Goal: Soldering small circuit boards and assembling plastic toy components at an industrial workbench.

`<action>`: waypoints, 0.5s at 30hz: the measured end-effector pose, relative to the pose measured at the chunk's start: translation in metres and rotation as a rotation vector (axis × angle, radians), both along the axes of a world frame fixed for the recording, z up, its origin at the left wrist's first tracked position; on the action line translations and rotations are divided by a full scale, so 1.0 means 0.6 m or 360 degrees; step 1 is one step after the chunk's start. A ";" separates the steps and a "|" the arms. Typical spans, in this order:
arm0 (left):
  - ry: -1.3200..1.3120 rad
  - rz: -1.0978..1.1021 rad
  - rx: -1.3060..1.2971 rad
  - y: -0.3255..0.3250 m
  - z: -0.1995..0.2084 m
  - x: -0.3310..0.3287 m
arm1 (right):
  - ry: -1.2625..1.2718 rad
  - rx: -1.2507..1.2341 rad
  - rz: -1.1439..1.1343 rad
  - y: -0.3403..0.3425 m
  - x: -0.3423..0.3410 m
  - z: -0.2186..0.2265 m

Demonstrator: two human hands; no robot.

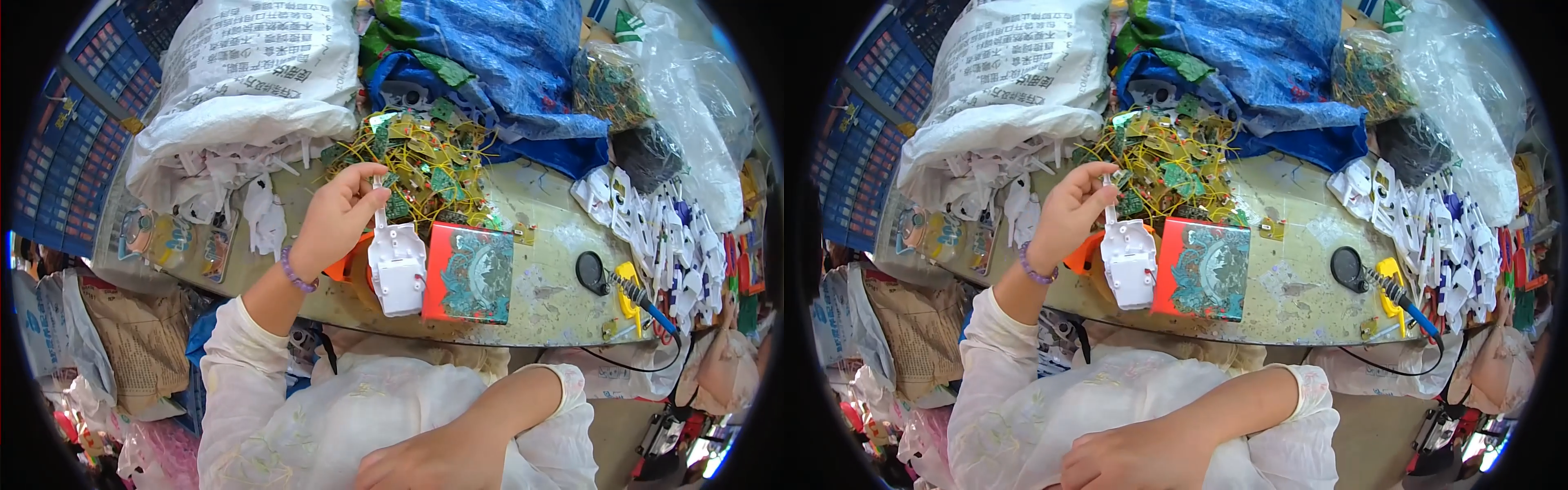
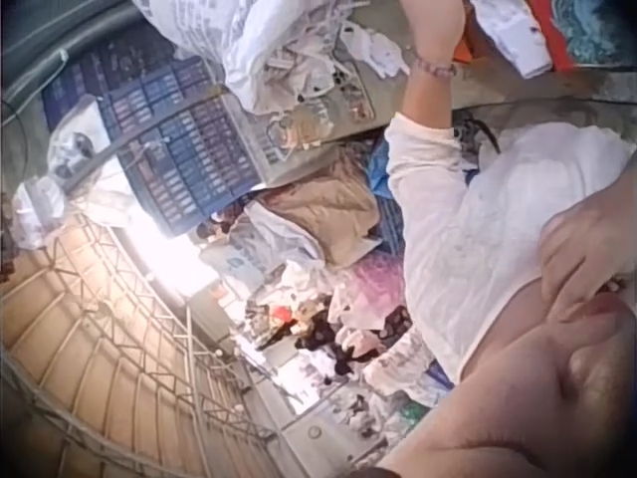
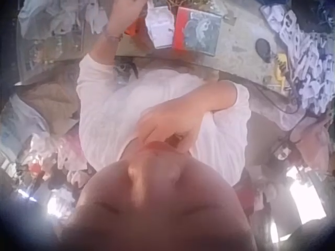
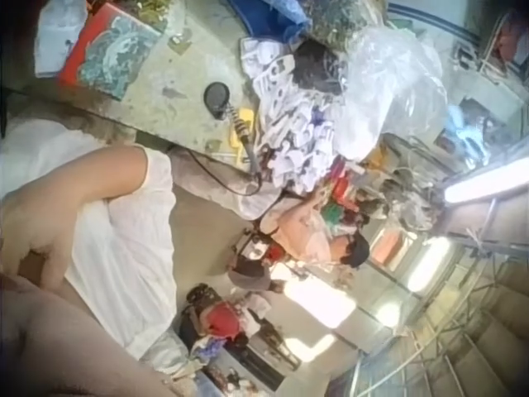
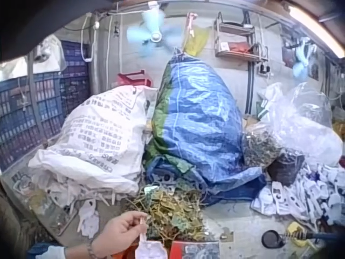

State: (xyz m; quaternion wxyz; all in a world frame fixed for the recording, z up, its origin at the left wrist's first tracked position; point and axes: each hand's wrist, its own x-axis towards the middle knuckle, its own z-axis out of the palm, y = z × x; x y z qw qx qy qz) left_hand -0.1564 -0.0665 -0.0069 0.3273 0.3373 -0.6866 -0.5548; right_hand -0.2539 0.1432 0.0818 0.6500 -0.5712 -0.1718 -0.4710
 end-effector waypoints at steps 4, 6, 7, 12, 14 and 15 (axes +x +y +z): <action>-0.0473 0.0182 -0.0729 0.008 0.014 -0.021 | -0.0065 0.0120 -0.0013 -0.002 -0.007 -0.004; -0.0519 0.0245 -0.0903 0.005 0.027 -0.022 | -0.0069 0.0056 -0.0020 -0.001 -0.006 -0.019; -0.0489 0.0279 -0.1071 -0.002 0.028 -0.017 | -0.0074 -0.0009 -0.0016 -0.002 -0.007 -0.022; -0.0401 0.0255 -0.1365 -0.028 0.039 0.002 | -0.0008 0.0000 -0.0110 0.003 -0.004 -0.022; -0.0467 0.0179 -0.1406 -0.034 0.042 -0.001 | -0.0043 -0.0041 -0.0133 -0.001 -0.007 -0.023; -0.0532 0.0102 -0.1446 -0.038 0.043 -0.002 | 0.0184 -0.0252 -0.0030 -0.009 -0.015 -0.019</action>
